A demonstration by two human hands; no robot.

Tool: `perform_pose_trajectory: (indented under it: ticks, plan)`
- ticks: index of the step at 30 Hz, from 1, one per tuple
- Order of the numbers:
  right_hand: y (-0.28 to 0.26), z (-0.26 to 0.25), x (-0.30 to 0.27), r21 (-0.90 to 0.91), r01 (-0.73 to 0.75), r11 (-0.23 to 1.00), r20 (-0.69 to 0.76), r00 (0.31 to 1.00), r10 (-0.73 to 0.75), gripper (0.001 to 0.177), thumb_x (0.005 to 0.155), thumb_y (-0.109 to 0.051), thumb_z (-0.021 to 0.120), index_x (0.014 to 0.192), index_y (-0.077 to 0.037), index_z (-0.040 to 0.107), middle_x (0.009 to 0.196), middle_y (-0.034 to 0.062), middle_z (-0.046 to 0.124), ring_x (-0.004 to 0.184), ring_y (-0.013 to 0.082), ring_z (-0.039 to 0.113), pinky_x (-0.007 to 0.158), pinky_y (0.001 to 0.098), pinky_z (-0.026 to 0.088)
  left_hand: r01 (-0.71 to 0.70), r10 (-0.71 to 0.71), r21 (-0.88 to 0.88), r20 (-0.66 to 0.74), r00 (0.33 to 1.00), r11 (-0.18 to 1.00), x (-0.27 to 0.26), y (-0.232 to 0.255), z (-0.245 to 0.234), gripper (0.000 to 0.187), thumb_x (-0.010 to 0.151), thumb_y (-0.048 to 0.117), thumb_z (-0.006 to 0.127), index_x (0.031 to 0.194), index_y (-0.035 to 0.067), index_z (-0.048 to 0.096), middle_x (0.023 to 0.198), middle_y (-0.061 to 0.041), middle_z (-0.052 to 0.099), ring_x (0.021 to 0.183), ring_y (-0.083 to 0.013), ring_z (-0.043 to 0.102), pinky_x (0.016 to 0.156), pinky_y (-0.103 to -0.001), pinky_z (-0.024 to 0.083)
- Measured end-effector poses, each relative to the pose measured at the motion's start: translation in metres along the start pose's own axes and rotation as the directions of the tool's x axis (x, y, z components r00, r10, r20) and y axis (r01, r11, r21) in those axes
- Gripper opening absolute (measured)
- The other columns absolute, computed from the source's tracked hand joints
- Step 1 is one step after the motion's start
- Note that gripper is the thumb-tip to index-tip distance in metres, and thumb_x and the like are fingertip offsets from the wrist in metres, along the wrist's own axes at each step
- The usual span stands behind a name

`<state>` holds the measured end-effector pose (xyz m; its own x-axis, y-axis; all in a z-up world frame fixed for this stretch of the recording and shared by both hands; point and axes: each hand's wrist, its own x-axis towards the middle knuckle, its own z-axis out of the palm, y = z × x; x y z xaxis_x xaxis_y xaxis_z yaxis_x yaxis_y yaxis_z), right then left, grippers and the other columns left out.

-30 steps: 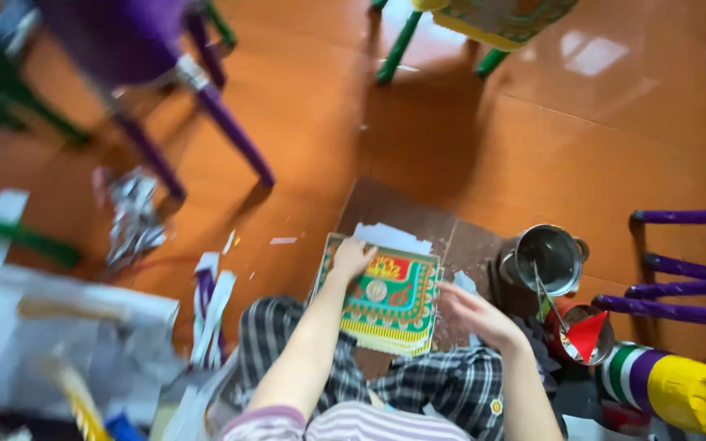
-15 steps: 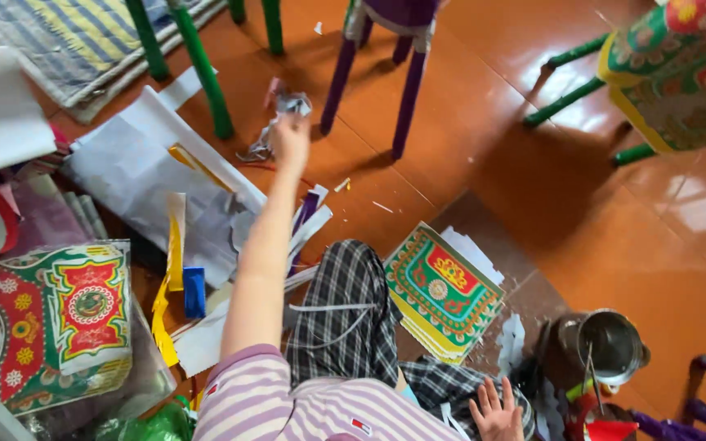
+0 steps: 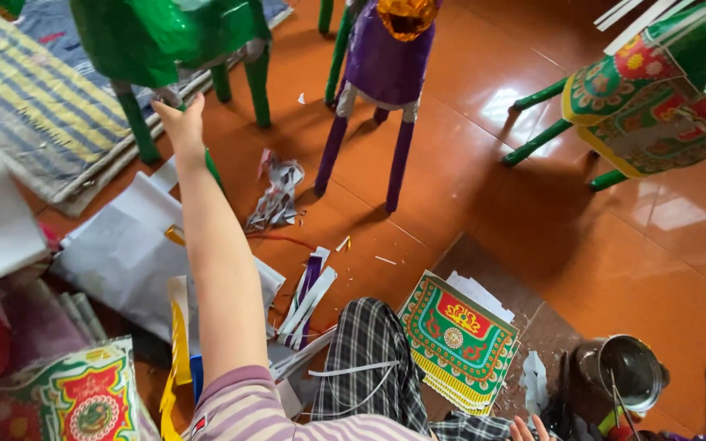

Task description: Decorating a green paper-mache horse by applying glue and attaching colorful paper patterns and yellow fringes.

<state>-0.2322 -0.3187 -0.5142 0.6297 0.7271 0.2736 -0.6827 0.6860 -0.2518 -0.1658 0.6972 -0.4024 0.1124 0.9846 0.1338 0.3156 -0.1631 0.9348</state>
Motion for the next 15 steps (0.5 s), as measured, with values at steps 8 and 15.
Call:
perform_pose_trajectory:
  ticks: [8, 15]
  plan:
    - [0.009, 0.021, -0.013, -0.055, 0.095, 0.994, -0.185, 0.977, -0.104, 0.043, 0.126, -0.025, 0.043, 0.152, -0.001, 0.019, 0.148, 0.0368, 0.019, 0.141, 0.0507, 0.027, 0.114, 0.0647, 0.026, 0.058, -0.04, -0.123, 0.143, 0.989, 0.991, -0.049, 0.091, -0.013, 0.064, 0.066, 0.052, 0.08, 0.113, 0.011, 0.067, 0.115, -0.007, 0.072, 0.112, -0.0234, 0.064, 0.092, -0.032, 0.046]
    - [0.003, 0.031, -0.009, 0.031, 0.036, 0.999, -0.247, 0.969, -0.028, 0.042, 0.113, -0.006, 0.043, 0.153, -0.006, 0.029, 0.151, 0.035, 0.026, 0.139, 0.0479, 0.025, 0.11, 0.063, 0.017, 0.13, -0.113, -0.476, 0.064, 0.992, 0.87, -0.041, 0.173, -0.056, 0.035, 0.073, 0.031, 0.067, 0.045, 0.01, 0.061, 0.041, -0.001, 0.057, 0.04, -0.0115, 0.052, 0.049, -0.025, 0.044]
